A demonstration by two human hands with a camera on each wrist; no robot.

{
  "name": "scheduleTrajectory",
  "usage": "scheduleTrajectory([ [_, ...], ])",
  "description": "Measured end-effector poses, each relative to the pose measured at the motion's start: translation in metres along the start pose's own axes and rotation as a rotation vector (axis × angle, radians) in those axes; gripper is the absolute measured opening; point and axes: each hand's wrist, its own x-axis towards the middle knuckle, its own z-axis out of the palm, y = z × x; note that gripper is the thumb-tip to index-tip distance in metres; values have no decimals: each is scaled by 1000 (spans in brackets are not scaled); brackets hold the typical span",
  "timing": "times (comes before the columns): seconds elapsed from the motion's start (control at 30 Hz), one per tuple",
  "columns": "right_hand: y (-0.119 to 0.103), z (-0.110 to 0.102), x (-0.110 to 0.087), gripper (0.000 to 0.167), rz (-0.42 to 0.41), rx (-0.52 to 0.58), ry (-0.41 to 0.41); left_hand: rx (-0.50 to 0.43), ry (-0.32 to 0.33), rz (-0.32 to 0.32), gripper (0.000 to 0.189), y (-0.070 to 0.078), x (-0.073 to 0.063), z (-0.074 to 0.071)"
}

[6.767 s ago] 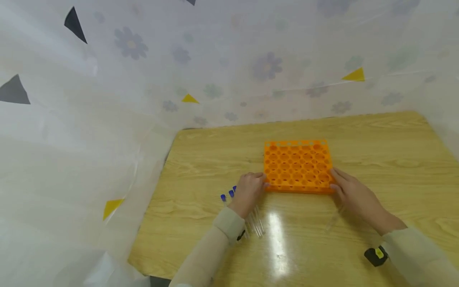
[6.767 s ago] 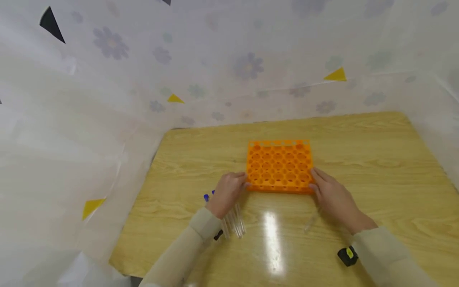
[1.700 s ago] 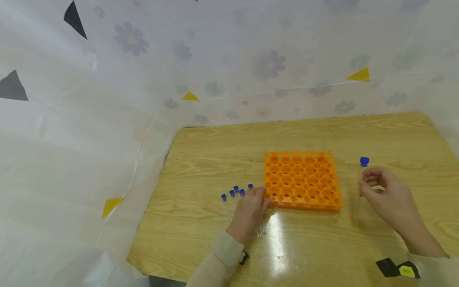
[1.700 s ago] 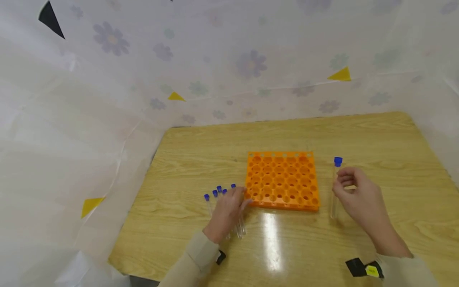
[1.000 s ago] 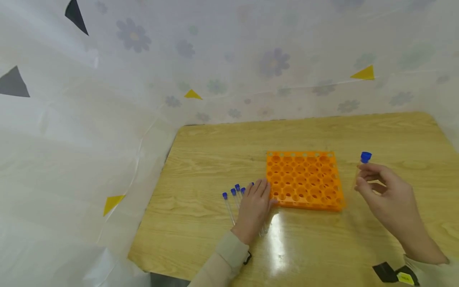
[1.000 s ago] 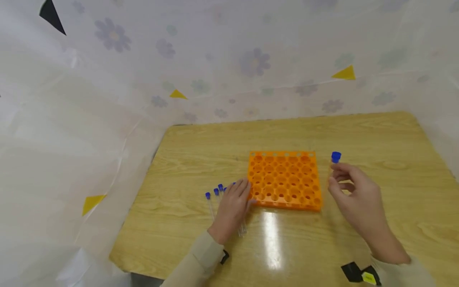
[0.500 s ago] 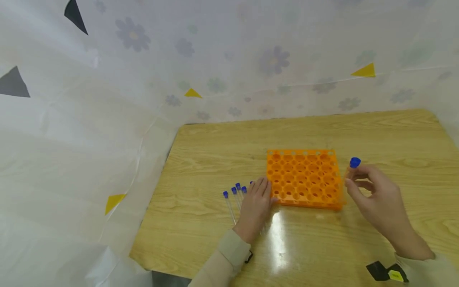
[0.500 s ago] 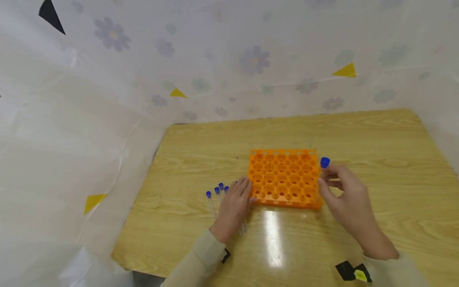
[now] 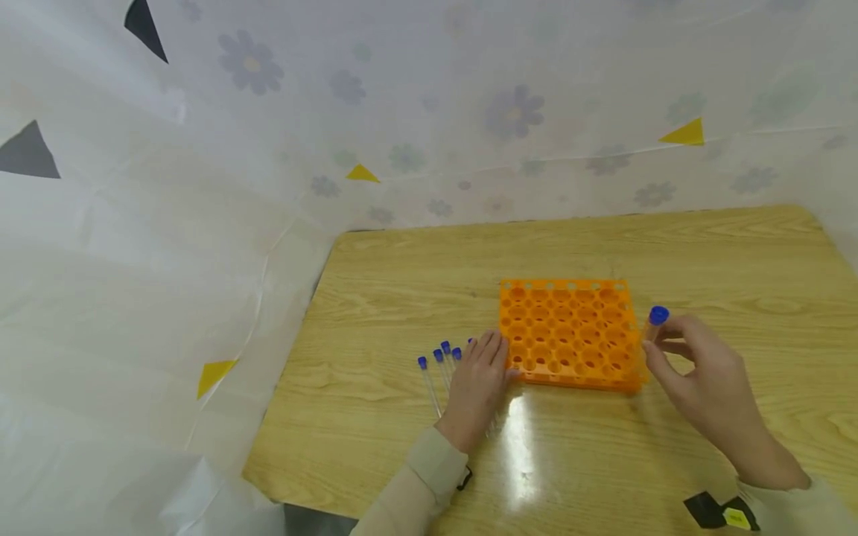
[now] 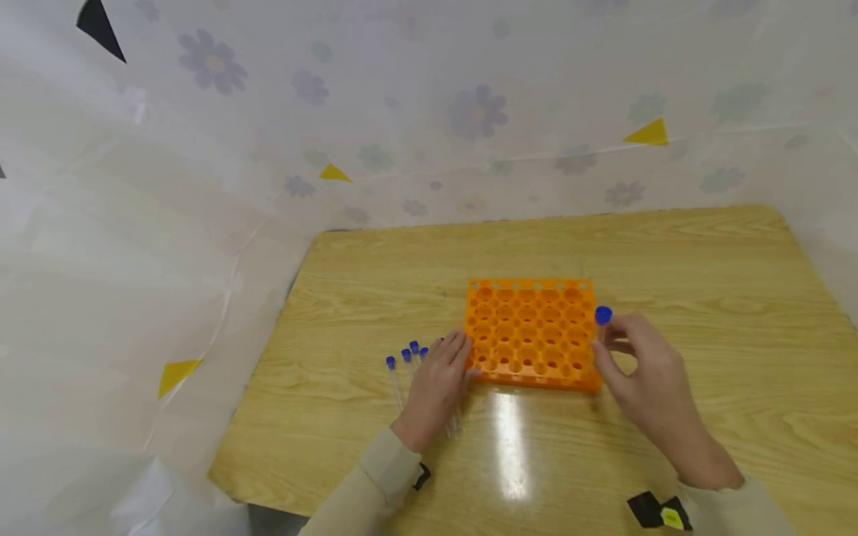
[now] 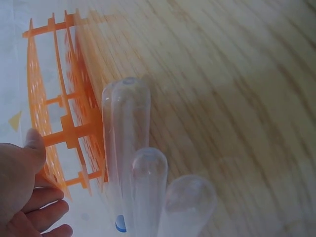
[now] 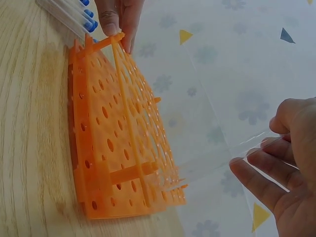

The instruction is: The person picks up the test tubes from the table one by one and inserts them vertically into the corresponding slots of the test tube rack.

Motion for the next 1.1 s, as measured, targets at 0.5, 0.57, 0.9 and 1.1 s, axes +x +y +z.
scheduleTrajectory([
  [0.5, 9, 3, -10, 31, -5, -8, -14, -12, 26, 0, 50, -1, 0, 1],
  [0.57, 10, 4, -12, 30, -9, -9, -11, -14, 35, 0, 50, -1, 0, 1],
  [0.9, 15, 5, -17, 23, -13, -6, -31, -22, 16, -14, 50, -1, 0, 2],
  [1.1, 15, 6, -20, 36, -7, -3, -44, -39, -7, -22, 51, -1, -1, 2],
])
